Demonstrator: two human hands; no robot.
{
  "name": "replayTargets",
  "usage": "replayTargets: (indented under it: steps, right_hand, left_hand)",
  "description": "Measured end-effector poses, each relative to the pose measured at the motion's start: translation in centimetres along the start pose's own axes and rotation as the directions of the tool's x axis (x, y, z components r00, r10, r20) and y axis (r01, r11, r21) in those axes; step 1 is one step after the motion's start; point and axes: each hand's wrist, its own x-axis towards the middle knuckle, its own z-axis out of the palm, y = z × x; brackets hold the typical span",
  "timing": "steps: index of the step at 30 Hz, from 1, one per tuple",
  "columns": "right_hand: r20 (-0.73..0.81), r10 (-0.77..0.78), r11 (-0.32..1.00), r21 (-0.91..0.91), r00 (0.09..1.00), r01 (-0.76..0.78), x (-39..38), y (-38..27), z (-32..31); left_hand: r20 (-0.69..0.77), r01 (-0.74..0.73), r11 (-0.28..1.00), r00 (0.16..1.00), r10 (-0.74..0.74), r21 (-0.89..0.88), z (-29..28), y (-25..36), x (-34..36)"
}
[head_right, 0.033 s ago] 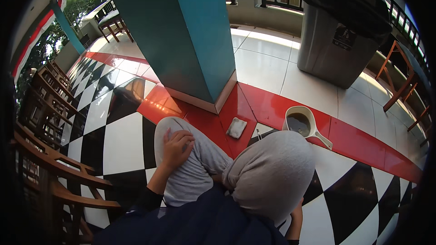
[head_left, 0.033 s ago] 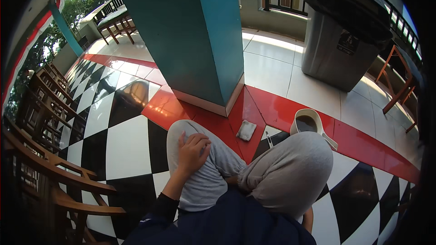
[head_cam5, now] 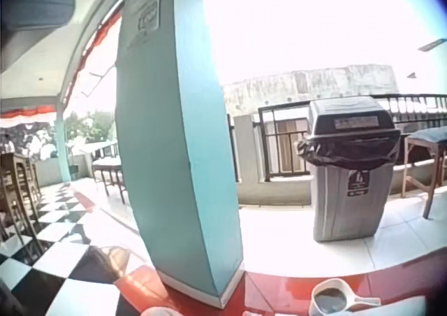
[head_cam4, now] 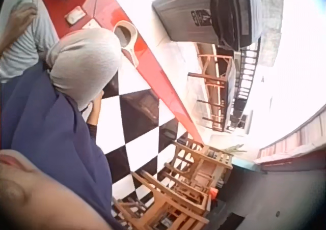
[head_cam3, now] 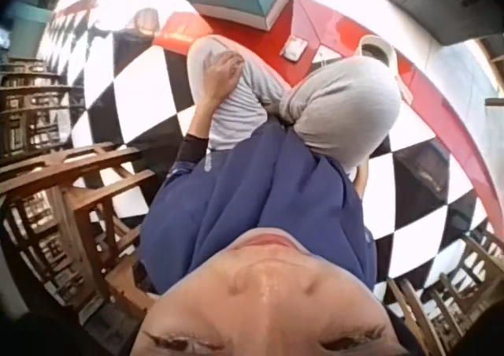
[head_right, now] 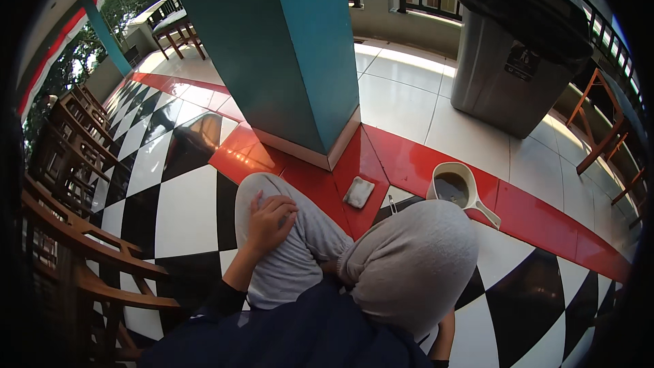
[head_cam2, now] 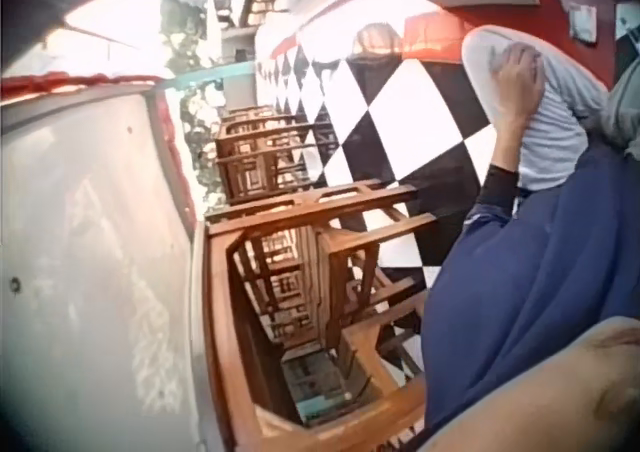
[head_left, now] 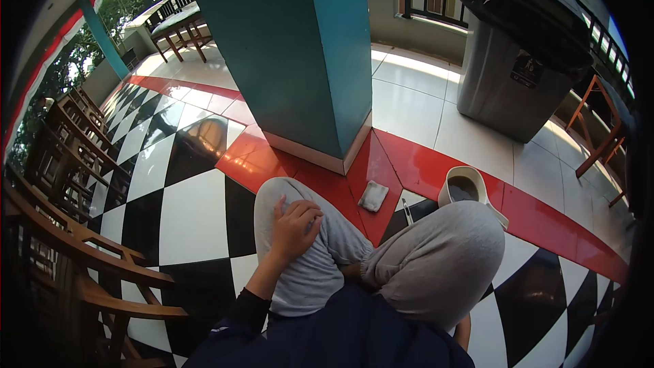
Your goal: The person uses a utility knife to scrape excess grout or sealant from the joint between a red floor tile and a blue pillar, then wipes the area with a white cloth and rinses the cloth in a bucket of water.
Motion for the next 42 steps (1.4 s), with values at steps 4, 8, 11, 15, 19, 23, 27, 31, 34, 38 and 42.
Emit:
replayTargets:
  steps: [4, 8, 11, 15, 19, 23, 27, 31, 34, 38, 42]
  right_hand:
    - [-0.135, -0.089, 0.978, -0.197, 0.987, 0.061, 2.4, -0.6, -2.2]
    - [-0.36, -0.293, 0.902, -0.412, 0.886, 0.131, 6.7, -0.1, -7.9]
    - [-0.429, -0.292, 0.883, -0.463, 0.855, 0.069, 8.9, -8.5, -13.0]
    - [-0.542, -0.479, 0.873, -0.374, 0.69, 0.313, 7.8, -22.4, -18.1]
    - [-0.311, -0.652, 0.757, -0.326, 0.692, 0.566, 9.7, -30.4, -19.9]
    - [-0.13, -0.686, 0.709, -0.341, 0.716, 0.617, 11.7, -38.0, -17.9]
    - [0.109, -0.698, 0.573, -0.508, 0.707, 0.643, 14.1, -41.7, -13.7]
    - [0.286, -0.639, 0.444, -0.622, 0.714, 0.645, 12.9, -40.9, -12.5]
    - [0.312, -0.46, 0.642, -0.529, 0.831, 0.554, 12.3, -42.2, -12.1]
    - [0.215, -0.441, 0.719, -0.495, 0.871, 0.487, 12.3, -44.1, -11.2]
    - [0.28, -0.541, 0.623, -0.501, 0.793, 0.601, 13.7, -46.5, -9.1]
  left_hand:
    - [-0.109, 0.01, 0.978, 0.994, -0.033, -0.206, -3.2, -0.4, -0.9]
    - [-0.221, -0.101, 0.942, 0.975, 0.03, -0.32, -5.5, 0.7, -0.1]
    - [-0.285, -0.135, 0.932, 0.958, 0.035, -0.337, -6.8, 0.0, -0.2]
    - [-0.432, -0.04, 0.883, 0.882, -0.189, -0.468, -4.6, -3.3, -1.8]
    - [-0.293, 0.109, 0.814, 0.899, -0.326, -0.57, -1.7, -5.6, -5.8]
    - [-0.178, 0.261, 0.715, 0.862, -0.475, -0.648, 2.1, -8.7, -9.6]
    - [-0.07, 0.328, 0.814, 0.91, -0.408, -0.48, 4.1, -11.7, -14.3]
    - [0.072, 0.181, 0.944, 0.983, -0.167, -0.277, 7.2, -11.9, -15.8]
    - [0.202, 0.246, 0.961, 0.955, -0.219, -0.122, 7.6, -11.5, -19.3]
    - [0.257, 0.165, 0.982, 0.949, -0.182, 0.088, 9.6, -11.5, -21.1]
    - [0.337, 0.131, 0.978, 0.924, -0.179, 0.161, 9.7, -11.6, -21.2]
